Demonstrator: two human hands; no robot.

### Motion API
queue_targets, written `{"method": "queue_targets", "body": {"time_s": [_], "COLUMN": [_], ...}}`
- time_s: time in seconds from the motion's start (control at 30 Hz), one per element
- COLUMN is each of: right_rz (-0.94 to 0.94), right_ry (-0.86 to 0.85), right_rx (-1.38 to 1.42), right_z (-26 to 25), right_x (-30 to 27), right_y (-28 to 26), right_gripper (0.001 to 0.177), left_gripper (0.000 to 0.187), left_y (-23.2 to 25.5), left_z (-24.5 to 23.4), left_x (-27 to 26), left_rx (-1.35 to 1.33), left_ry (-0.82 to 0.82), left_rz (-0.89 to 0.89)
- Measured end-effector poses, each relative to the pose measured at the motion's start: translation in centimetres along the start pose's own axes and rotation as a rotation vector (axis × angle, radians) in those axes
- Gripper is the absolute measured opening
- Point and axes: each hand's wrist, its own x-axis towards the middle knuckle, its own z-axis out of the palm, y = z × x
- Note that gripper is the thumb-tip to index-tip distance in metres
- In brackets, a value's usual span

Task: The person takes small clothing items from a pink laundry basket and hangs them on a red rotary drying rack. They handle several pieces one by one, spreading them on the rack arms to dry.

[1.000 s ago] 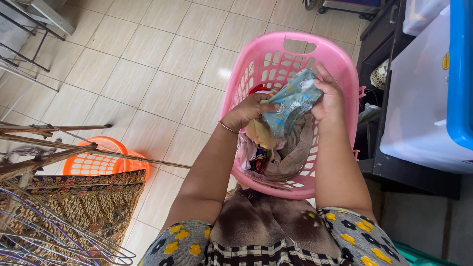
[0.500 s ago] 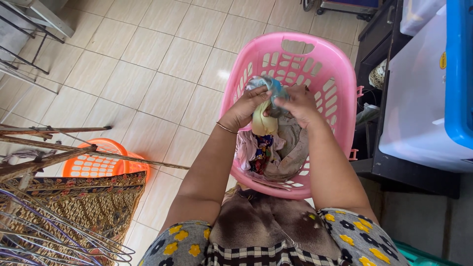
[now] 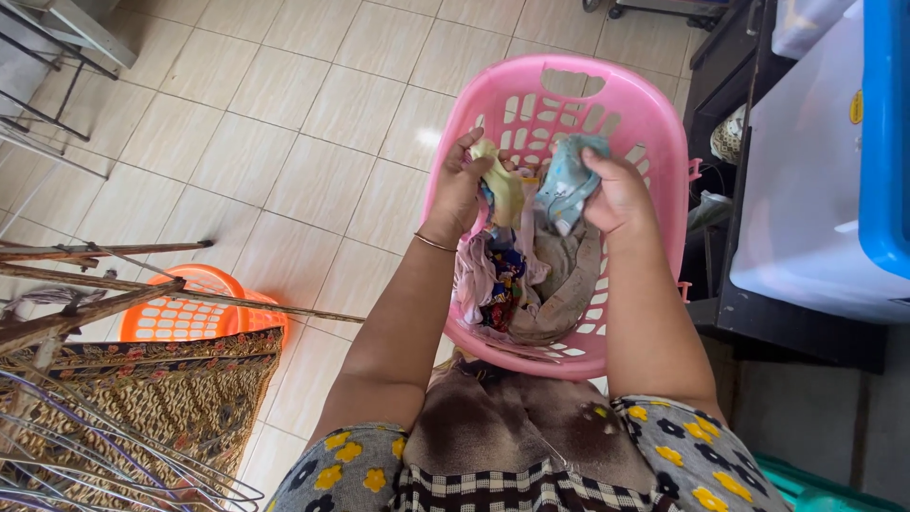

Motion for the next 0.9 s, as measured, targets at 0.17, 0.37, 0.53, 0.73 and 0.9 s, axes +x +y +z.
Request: {"method": "queue_targets", "body": {"time_s": [0.17,0.37,0.53,0.73,0.9], "right_rz": [-0.015,-0.084,-0.068,-0.148,-0.162], "right_ry": [0.010,-0.162,-0.277,-0.287,-0.291], "right_rx": [0.041,-0.042,-0.244,-0.436,-0.444], "right_z": [-1.0,1.7,0.6,0.3,0.9], "right_x": [0.7,-1.3,-0.4,-0.2,-0.1], "right_y": [0.2,1.7,4.3,4.6,3.8], "right_gripper": [0.016,0.024,0.027,0.026,0.018], "left_gripper": [0.050,0.052,0.069,0.074,0.062], "left_y": [0.0,-0.3,0.1,-0.2,0.7], "left_z": [0.9,1.3,1.7,1.1,1.3], "left_x": [-0.7,-1.3,-2.1,-1.5,-2.2], "left_rx": [-0.044,0.049,0.226,0.229,0.191], "left_ry": [0.019,-0.042,-0.159,-0.168,-0.125], "left_rz": [0.004,-0.017,-0.067,-0.063,0.010]}}
